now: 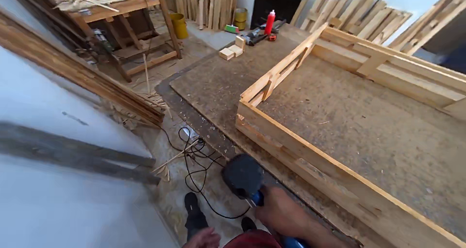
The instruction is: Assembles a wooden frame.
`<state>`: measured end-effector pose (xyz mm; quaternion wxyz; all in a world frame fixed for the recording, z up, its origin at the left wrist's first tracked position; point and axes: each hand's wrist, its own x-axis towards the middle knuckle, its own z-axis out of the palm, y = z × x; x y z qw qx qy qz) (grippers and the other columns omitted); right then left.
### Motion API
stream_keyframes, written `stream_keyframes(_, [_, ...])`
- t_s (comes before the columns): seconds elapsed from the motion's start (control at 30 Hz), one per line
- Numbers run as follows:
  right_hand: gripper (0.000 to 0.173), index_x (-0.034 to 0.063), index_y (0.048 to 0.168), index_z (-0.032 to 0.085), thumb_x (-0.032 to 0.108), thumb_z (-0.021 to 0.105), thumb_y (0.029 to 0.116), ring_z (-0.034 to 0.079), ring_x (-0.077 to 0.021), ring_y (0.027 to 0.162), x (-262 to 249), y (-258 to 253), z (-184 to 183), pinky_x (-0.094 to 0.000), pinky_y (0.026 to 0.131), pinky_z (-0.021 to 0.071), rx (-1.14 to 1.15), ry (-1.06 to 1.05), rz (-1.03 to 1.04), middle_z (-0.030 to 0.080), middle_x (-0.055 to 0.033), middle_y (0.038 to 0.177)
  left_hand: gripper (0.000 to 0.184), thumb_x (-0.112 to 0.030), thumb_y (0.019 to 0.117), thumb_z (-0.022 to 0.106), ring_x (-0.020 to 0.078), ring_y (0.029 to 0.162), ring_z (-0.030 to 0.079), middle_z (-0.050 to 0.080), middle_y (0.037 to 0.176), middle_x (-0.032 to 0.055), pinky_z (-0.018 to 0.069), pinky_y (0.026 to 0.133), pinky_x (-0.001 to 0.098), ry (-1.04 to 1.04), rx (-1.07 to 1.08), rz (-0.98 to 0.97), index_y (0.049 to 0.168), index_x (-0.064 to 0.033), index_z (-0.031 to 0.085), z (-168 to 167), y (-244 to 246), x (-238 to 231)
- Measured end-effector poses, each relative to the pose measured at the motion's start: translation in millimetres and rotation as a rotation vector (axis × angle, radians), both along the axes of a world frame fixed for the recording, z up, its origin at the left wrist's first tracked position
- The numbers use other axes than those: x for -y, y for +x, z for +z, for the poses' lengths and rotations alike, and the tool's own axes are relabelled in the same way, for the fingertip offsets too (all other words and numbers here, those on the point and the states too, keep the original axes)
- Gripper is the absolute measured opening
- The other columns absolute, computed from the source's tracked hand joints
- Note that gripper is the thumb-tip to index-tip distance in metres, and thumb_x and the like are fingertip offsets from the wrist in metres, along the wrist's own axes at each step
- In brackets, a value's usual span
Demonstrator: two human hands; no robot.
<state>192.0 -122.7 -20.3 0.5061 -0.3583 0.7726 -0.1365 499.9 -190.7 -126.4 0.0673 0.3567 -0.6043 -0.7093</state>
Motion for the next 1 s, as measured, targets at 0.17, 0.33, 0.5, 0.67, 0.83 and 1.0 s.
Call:
stream_keyframes(0.17, [0.038,0.0084,0.121,0.061,0.033,0.068,0.0933,0.07,-0.027,0.088,168.6,62.9,25.3,-0.0517,0.076,0.0588,-0.097,-0.206,-0.009,0.069,-0.011,0.097,0.105,-0.07,0.0808,0.073,0.0339,0.106,0.072,0.068,0.123,0.0196,0.0624,0.09,0.053,0.25,-0.326,0.079,0.15,-0.0009,0.035,47.8,-76.6,157.0])
stream_keyframes(0.33, [0.038,0.005,0.135,0.056,0.025,0.057,0.1027,0.069,-0.0298,0.102,246.5,89.4,79.6,-0.0506,0.086,0.0582,-0.175,-0.428,0.141,0.068,-0.0147,0.112,0.043,-0.039,0.1061,0.053,0.0312,0.099,0.074,0.074,0.107,0.0208,0.0619,0.088,0.0489,0.373,-0.455,0.303,0.119,-0.0003,0.065,95.8,-108.7,283.1])
stream_keyframes(0.5, [0.039,0.025,0.141,0.063,0.037,0.06,0.1032,0.074,-0.0189,0.085,242.8,-19.6,63.9,-0.047,0.076,0.0623,-0.562,-0.495,-0.374,0.076,-0.0036,0.107,0.028,-0.03,0.1096,0.047,0.0155,0.056,0.065,0.061,0.067,0.0002,0.0635,0.06,0.0398,0.393,-0.292,0.42,0.111,-0.0085,0.065,60.0,-131.7,371.6])
stream_keyframes(0.67, [0.059,0.0118,0.119,0.072,0.06,0.042,0.1044,0.071,-0.0292,0.093,260.7,-157.6,-6.8,-0.0579,0.084,0.0559,-0.528,-0.247,-0.751,0.073,-0.012,0.102,0.036,-0.035,0.1094,0.04,0.0129,0.052,0.063,0.057,0.063,-0.0023,0.0642,0.059,0.0393,0.525,-0.361,0.262,0.118,-0.0102,0.065,30.0,-153.6,423.2])
stream_keyframes(0.83, [0.081,0.0013,0.107,0.069,0.076,0.04,0.0966,0.07,-0.0341,0.1,305.7,-186.7,-31.6,-0.061,0.085,0.0546,-0.247,-0.002,-0.858,0.071,-0.0208,0.104,0.036,-0.037,0.1002,0.057,0.012,0.054,0.063,0.057,0.061,-0.0038,0.0641,0.064,0.0387,0.667,-0.424,0.048,0.124,-0.0113,0.066,-3.1,-204.1,469.7])
stream_keyframes(1.0, [0.056,0.0071,0.072,0.059,0.053,0.048,0.1027,0.062,-0.027,0.068,309.6,-178.7,-31.8,-0.0509,0.06,0.0492,-0.362,0.007,-0.837,0.061,-0.0121,0.073,0.038,-0.04,0.0982,0.059,0.0096,0.052,0.059,0.054,0.061,-0.0061,0.062,0.06,0.0342,0.803,-0.327,-0.116,0.122,-0.0115,0.067,-47.7,-258.7,507.4])
